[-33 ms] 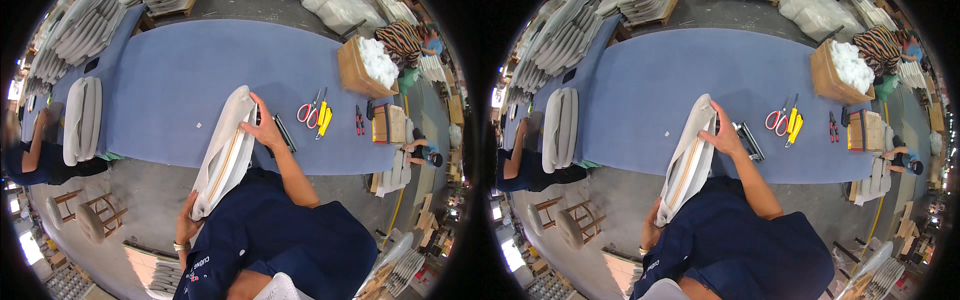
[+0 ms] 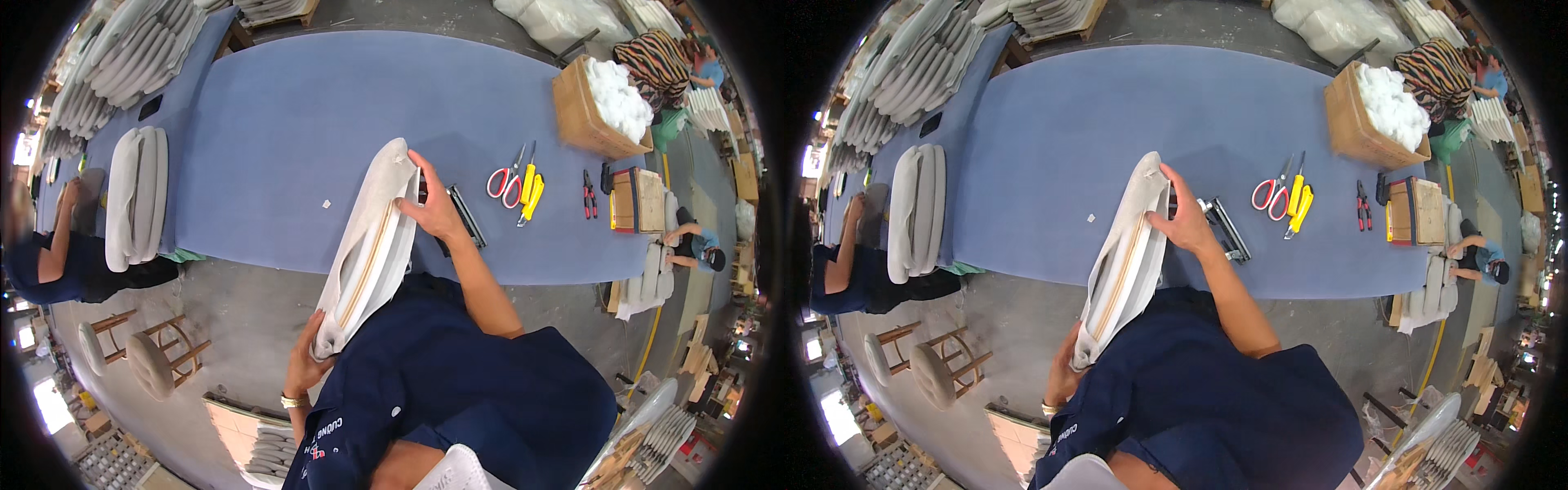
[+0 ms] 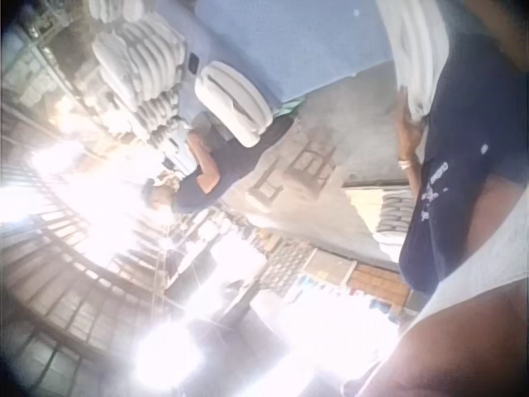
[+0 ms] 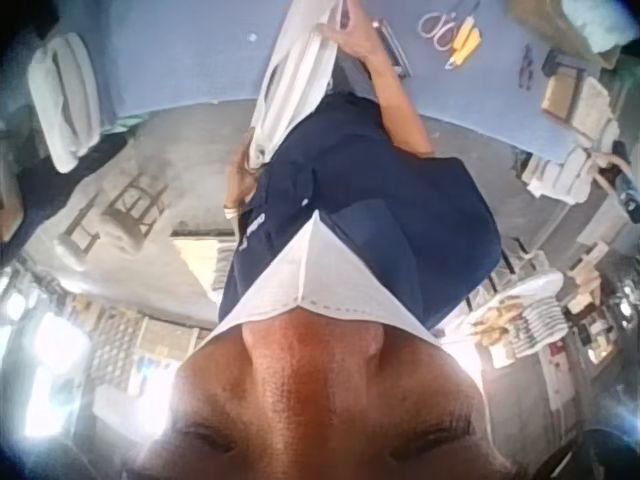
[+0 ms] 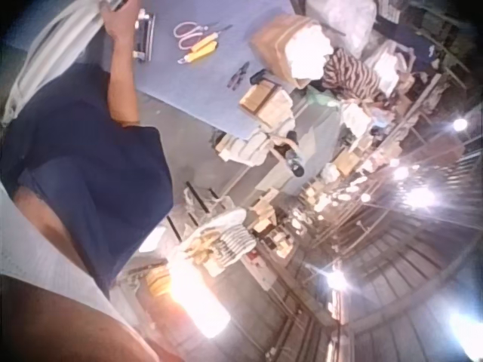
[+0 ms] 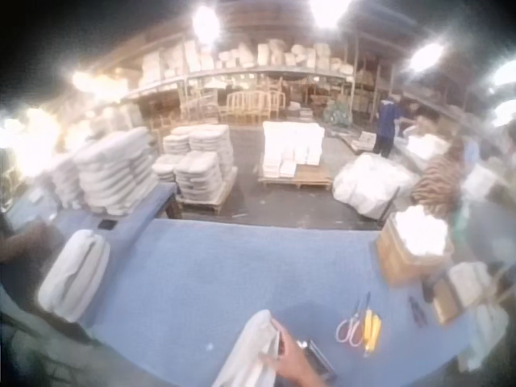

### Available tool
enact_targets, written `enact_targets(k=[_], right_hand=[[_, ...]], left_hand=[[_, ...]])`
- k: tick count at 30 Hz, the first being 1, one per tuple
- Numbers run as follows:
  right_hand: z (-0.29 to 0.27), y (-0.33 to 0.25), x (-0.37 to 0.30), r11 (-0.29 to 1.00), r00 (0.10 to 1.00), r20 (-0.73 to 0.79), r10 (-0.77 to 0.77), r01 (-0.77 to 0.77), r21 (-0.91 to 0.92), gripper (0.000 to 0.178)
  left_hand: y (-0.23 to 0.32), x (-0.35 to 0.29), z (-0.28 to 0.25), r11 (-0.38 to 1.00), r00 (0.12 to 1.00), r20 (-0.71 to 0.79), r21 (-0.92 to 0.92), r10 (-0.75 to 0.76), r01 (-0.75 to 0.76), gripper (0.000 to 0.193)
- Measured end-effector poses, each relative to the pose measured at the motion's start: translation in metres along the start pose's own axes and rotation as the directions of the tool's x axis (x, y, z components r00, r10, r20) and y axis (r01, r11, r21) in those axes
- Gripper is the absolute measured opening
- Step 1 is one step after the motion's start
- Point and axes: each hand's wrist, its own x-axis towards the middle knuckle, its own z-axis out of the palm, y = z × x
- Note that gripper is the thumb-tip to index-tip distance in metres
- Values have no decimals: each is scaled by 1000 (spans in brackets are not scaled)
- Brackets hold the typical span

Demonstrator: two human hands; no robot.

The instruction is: The person staples the edges of a white cushion cover using a pneumatic staple gun, then trims excess fabric with a utility knife. The person places the finished cushion on a stack and repeats the process with another cushion cover.

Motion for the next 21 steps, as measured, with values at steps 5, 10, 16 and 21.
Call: enact_targets(k=[5, 10, 16, 21], right_hand=[[-1, 4, 26, 999, 997, -73, 35, -35, 4, 74], [0, -1, 45, 960, 968, -193, -163, 110, -257, 53], [3, 5, 52, 935, 943, -258, -211, 118, -334, 31], [18, 26, 51, 991, 918, -374, -131, 136, -13, 20]], left_hand=[[49, 82, -24, 992, 967, 254, 117, 17, -49, 94], [119, 202, 30, 789, 876, 194, 379, 442, -483, 89], [166, 284, 79, 791, 929, -37, 539, 368, -291, 46], [156, 278, 105, 904, 855, -312, 257, 413, -343, 38]])
